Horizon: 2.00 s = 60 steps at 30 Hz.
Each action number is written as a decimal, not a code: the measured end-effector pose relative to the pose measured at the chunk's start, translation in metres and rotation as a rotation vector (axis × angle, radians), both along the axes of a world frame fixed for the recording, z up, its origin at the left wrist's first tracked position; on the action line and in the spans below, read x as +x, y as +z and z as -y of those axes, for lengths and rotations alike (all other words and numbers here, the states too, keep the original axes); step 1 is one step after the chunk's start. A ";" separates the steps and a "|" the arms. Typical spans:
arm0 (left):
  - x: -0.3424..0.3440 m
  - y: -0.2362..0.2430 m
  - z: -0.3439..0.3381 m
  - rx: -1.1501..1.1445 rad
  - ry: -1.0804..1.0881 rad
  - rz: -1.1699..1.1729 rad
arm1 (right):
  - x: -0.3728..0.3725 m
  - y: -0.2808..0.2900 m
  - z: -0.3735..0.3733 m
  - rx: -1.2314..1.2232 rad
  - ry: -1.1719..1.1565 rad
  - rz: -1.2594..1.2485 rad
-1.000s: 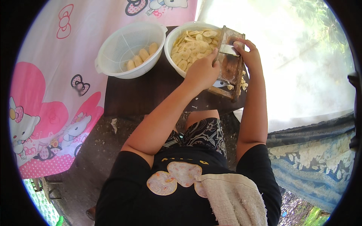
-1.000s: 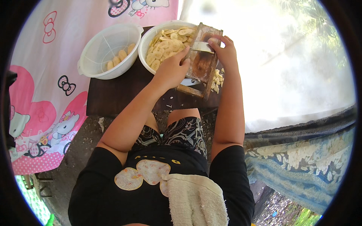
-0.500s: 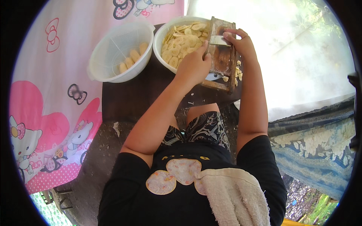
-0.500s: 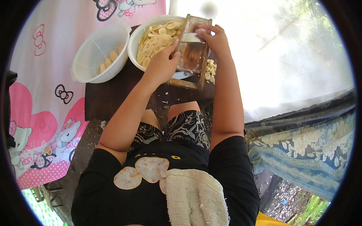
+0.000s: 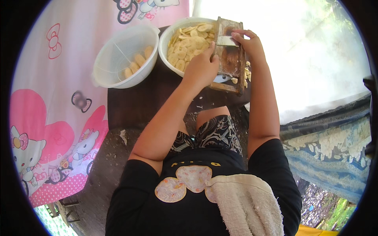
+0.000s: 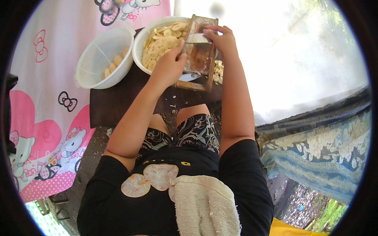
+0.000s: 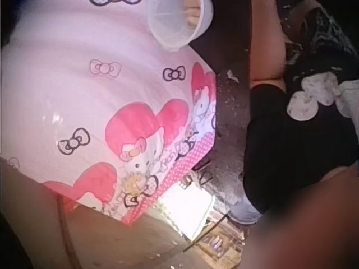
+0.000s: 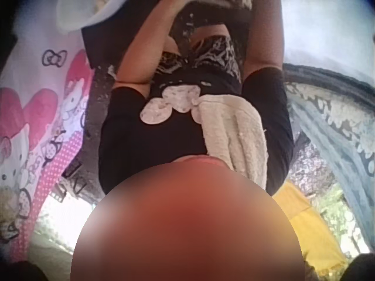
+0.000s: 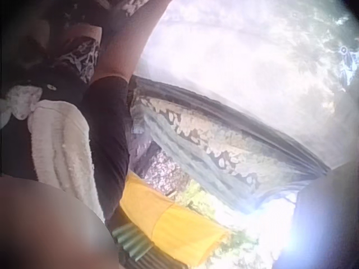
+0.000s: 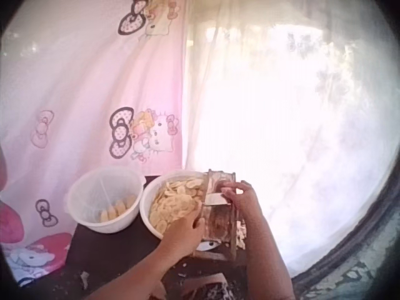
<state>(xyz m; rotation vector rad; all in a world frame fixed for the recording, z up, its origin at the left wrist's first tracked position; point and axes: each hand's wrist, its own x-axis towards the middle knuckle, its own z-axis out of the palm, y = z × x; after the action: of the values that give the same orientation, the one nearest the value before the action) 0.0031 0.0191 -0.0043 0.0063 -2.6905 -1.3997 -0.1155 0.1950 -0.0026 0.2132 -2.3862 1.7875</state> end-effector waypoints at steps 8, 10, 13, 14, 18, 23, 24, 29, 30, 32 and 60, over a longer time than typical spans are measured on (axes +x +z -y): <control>-0.002 -0.006 -0.002 0.007 0.036 -0.056 | 0.059 -0.019 -0.007 0.154 0.025 -0.139; -0.003 -0.008 -0.002 -0.009 0.017 -0.036 | 0.053 -0.018 -0.005 0.185 0.016 -0.131; -0.004 -0.006 0.001 0.007 0.013 -0.067 | 0.018 -0.007 0.002 0.100 -0.015 -0.052; -0.003 -0.005 0.000 -0.006 0.003 -0.056 | 0.011 -0.004 0.001 -0.015 0.015 0.022; 0.000 -0.001 -0.003 -0.013 0.021 -0.083 | -0.001 0.003 -0.002 -0.256 0.111 0.208; -0.001 -0.001 -0.002 0.004 0.014 -0.036 | 0.014 0.010 0.000 -0.050 0.070 0.045; -0.001 -0.001 -0.002 0.004 0.015 -0.055 | 0.019 0.011 0.001 -0.077 0.063 0.067; -0.002 -0.001 -0.001 0.008 0.019 -0.036 | 0.064 -0.004 -0.002 0.071 0.031 -0.094; -0.001 -0.002 -0.001 -0.002 0.026 -0.059 | 0.069 -0.007 -0.003 0.054 0.025 -0.061; -0.002 -0.004 -0.001 -0.018 0.034 -0.098 | 0.072 -0.012 -0.003 0.035 0.030 -0.023; 0.003 0.006 -0.003 0.011 0.036 -0.050 | -0.007 0.006 -0.007 0.159 -0.095 -0.144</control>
<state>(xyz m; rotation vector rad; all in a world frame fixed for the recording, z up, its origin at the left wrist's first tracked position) 0.0061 0.0219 0.0018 0.0207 -2.6284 -1.3856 -0.1229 0.2017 0.0039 0.2343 -2.3935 1.4896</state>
